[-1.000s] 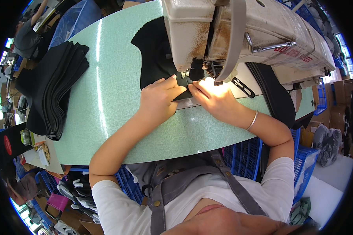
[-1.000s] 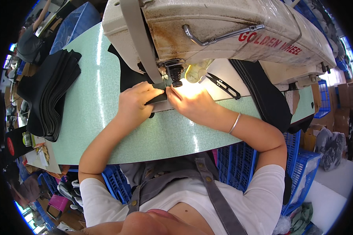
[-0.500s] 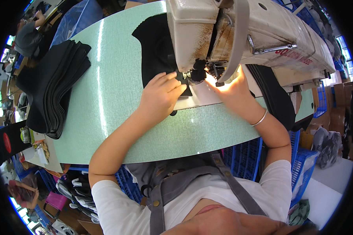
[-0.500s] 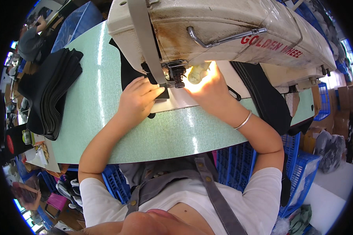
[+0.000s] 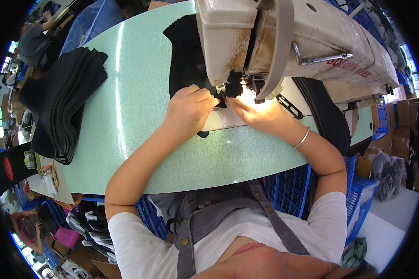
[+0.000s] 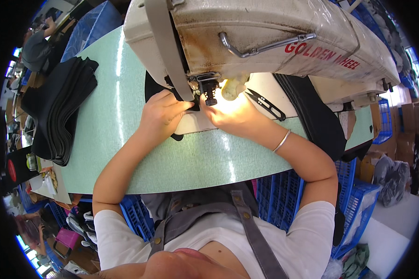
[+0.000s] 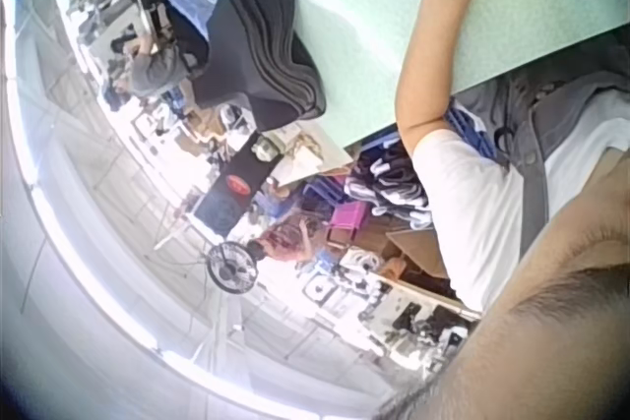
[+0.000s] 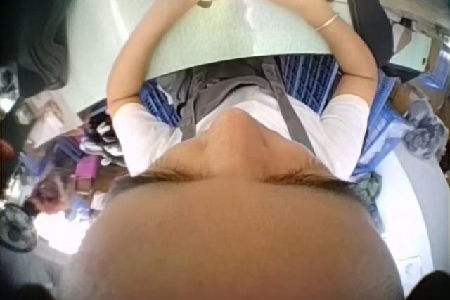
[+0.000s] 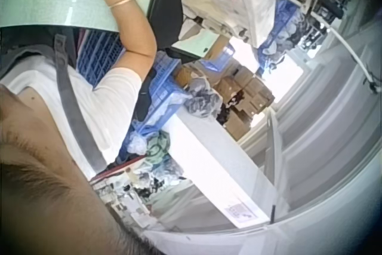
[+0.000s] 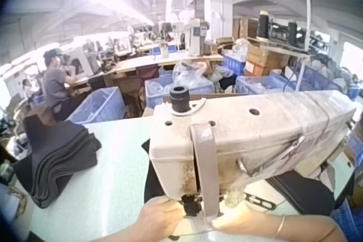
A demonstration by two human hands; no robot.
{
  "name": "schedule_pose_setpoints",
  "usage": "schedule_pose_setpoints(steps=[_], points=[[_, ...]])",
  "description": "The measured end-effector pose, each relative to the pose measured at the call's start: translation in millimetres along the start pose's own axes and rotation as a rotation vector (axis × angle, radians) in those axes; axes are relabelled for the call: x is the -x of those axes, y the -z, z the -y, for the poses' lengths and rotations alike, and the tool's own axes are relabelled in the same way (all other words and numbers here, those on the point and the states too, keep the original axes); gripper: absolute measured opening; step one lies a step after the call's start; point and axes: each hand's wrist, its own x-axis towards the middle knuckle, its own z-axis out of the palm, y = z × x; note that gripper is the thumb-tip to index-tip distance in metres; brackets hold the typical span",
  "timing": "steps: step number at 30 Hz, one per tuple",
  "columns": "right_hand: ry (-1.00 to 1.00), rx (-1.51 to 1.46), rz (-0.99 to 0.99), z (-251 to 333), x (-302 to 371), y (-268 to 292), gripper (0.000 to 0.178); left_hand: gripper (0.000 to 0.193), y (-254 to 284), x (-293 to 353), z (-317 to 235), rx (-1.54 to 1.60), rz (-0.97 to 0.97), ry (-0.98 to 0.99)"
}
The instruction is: The person sews fabric shoe pieces together using a sewing machine, trims excess threads with thread snips, and tosses the sewn pieces aside.
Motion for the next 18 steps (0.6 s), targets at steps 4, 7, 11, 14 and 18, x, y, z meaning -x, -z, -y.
schedule_pose_setpoints(steps=[4,7,11,14,18], points=[[-0.046,0.066,0.105,-11.8,-9.1,22.5,0.021,0.015,2.7,2.5,1.6,-0.003,0.003,0.016],[-0.660,-0.171,0.295,-32.4,7.3,30.3,0.018,0.014,5.4,-0.4,-3.3,0.003,0.012,0.042],[-0.248,-0.002,0.142,-52.5,9.8,29.3,0.017,0.015,6.0,1.1,-0.4,0.065,0.069,0.087],[-0.054,-0.152,0.106,-46.5,-0.8,30.6,0.021,0.018,6.4,2.9,-1.6,0.061,0.072,0.107],[0.012,-0.121,0.169,-37.0,-0.2,37.3,0.013,0.020,7.4,4.3,-4.0,0.043,0.077,0.111]])
